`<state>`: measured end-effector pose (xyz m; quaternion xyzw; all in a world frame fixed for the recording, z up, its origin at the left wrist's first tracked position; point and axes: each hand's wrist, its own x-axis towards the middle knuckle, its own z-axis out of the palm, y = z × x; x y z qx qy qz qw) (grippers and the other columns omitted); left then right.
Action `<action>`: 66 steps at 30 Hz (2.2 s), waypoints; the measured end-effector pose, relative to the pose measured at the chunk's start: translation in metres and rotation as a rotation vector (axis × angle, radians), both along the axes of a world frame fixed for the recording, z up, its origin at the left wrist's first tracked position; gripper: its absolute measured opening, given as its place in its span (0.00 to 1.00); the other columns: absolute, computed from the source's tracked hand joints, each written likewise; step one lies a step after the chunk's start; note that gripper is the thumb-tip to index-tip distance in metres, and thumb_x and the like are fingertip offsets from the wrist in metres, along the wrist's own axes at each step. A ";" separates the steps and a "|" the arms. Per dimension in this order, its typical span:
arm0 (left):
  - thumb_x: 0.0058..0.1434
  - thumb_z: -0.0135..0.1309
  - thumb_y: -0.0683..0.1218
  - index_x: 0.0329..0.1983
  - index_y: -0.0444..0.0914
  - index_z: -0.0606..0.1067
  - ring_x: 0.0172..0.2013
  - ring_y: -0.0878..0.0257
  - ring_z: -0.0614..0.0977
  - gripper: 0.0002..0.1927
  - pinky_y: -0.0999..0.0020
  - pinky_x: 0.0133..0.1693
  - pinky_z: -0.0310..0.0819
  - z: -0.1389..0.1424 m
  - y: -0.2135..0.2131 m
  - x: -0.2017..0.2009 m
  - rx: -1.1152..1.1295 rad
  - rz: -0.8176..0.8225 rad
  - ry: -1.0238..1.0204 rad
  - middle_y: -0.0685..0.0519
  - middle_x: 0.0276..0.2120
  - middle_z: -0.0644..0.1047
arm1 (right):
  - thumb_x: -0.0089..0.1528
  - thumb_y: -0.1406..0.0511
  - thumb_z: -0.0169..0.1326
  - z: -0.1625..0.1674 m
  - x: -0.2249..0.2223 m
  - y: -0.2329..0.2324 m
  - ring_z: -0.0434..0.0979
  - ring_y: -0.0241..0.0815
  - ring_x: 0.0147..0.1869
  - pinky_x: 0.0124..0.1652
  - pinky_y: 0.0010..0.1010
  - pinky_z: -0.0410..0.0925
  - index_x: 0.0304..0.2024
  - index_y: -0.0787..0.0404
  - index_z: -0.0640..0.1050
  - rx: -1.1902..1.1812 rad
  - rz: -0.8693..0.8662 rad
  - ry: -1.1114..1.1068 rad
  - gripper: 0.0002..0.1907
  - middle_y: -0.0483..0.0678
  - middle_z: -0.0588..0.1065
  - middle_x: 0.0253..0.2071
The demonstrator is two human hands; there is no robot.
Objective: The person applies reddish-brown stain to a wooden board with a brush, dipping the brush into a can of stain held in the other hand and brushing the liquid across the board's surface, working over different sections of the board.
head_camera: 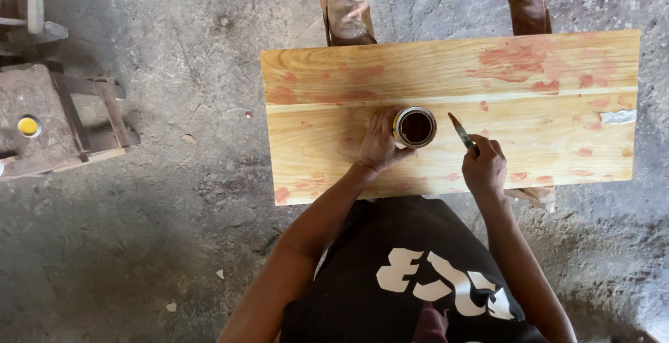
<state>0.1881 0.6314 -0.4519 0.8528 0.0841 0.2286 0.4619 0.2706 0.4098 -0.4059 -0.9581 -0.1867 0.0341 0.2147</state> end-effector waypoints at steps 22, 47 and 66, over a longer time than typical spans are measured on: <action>0.36 0.77 0.52 0.68 0.36 0.61 0.64 0.43 0.71 0.56 0.48 0.67 0.62 -0.001 -0.001 -0.004 0.012 0.015 -0.029 0.43 0.62 0.70 | 0.61 0.75 0.53 0.003 -0.002 0.001 0.77 0.55 0.38 0.38 0.45 0.70 0.51 0.59 0.80 0.021 0.027 0.005 0.17 0.57 0.74 0.40; 0.34 0.78 0.55 0.66 0.38 0.61 0.63 0.44 0.71 0.57 0.48 0.66 0.61 -0.005 -0.001 -0.006 0.029 0.006 -0.026 0.45 0.62 0.70 | 0.61 0.75 0.52 0.017 -0.004 0.015 0.77 0.57 0.37 0.36 0.46 0.70 0.50 0.61 0.80 0.056 0.035 -0.031 0.16 0.59 0.75 0.38; 0.35 0.78 0.54 0.67 0.38 0.61 0.63 0.45 0.71 0.57 0.49 0.67 0.61 -0.015 -0.002 -0.009 0.024 -0.001 -0.020 0.46 0.62 0.70 | 0.61 0.74 0.53 0.019 -0.003 0.018 0.78 0.57 0.39 0.38 0.45 0.71 0.50 0.62 0.80 0.064 0.019 -0.014 0.15 0.59 0.75 0.41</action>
